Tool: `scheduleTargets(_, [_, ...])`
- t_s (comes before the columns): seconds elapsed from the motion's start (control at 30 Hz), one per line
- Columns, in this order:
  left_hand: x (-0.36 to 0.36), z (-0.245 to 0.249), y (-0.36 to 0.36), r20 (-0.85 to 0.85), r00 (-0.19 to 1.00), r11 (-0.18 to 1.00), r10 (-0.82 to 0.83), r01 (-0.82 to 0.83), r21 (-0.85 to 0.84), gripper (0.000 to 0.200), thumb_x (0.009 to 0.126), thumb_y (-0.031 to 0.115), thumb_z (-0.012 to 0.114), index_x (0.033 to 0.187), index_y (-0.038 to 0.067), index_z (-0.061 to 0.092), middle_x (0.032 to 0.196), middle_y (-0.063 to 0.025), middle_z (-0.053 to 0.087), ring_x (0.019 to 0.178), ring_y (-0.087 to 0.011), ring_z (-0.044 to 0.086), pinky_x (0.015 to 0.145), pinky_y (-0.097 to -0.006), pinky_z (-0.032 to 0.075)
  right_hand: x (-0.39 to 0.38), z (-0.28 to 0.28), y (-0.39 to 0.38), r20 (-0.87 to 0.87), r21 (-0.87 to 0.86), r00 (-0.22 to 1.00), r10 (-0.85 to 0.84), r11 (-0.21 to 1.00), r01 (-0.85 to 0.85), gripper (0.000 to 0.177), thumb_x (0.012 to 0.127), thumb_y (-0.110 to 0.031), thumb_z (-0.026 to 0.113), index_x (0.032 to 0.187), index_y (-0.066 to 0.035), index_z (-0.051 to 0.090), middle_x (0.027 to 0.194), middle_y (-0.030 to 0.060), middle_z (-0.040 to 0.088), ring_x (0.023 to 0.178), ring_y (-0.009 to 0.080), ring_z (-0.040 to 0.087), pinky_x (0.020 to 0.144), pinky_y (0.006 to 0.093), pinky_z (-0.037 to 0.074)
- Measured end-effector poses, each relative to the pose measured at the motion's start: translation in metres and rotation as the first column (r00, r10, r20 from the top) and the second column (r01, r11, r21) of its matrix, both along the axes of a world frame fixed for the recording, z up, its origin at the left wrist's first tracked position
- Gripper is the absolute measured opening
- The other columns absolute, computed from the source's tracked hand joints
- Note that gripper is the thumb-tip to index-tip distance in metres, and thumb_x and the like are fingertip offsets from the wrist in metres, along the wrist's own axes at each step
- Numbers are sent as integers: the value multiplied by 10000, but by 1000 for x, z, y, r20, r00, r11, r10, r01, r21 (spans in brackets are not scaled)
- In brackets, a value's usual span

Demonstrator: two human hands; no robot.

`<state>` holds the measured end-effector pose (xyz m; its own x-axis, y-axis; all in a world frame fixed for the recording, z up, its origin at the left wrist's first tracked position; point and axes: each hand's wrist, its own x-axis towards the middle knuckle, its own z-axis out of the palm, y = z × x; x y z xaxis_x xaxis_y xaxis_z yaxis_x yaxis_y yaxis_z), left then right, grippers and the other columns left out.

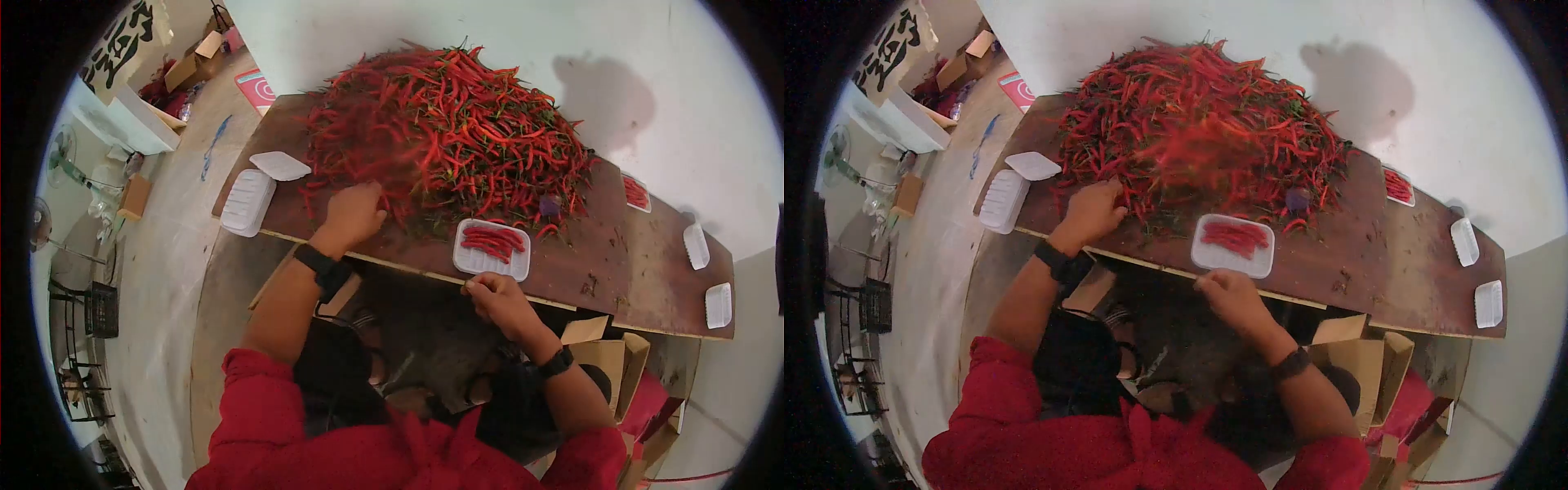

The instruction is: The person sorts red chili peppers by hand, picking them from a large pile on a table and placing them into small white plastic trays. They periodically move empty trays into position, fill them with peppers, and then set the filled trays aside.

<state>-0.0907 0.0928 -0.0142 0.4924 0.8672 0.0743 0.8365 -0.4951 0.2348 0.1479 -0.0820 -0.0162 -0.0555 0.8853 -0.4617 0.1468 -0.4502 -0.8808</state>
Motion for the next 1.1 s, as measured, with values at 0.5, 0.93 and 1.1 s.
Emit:
scheduleTargets(0.5, [16,-1,11,-37,990,980,-137,141,142,233,706,68,582,936,99,554,926,-115,555,851,-336,588,665,-456,480,4,-2,3,122,58,985,121,990,-129,313,855,-300,572,856,-3,670,743,115,641,698,178,586,662,345,456])
scheduleTargets(0.93, [58,31,-64,564,819,828,-103,385,-407,174,761,108,668,890,20,588,783,-79,637,749,-140,613,673,-292,486,5,13,3,-10,201,976,-218,956,215,185,823,-146,628,919,11,616,794,14,592,703,69,517,615,231,410])
scheduleTargets(1.1, [66,36,-84,547,821,772,-161,450,-448,165,788,99,648,907,4,586,813,-86,651,772,-132,617,677,-289,487,4,13,1,-70,225,963,-259,937,268,205,804,-138,644,929,24,631,825,46,634,767,100,572,684,258,456])
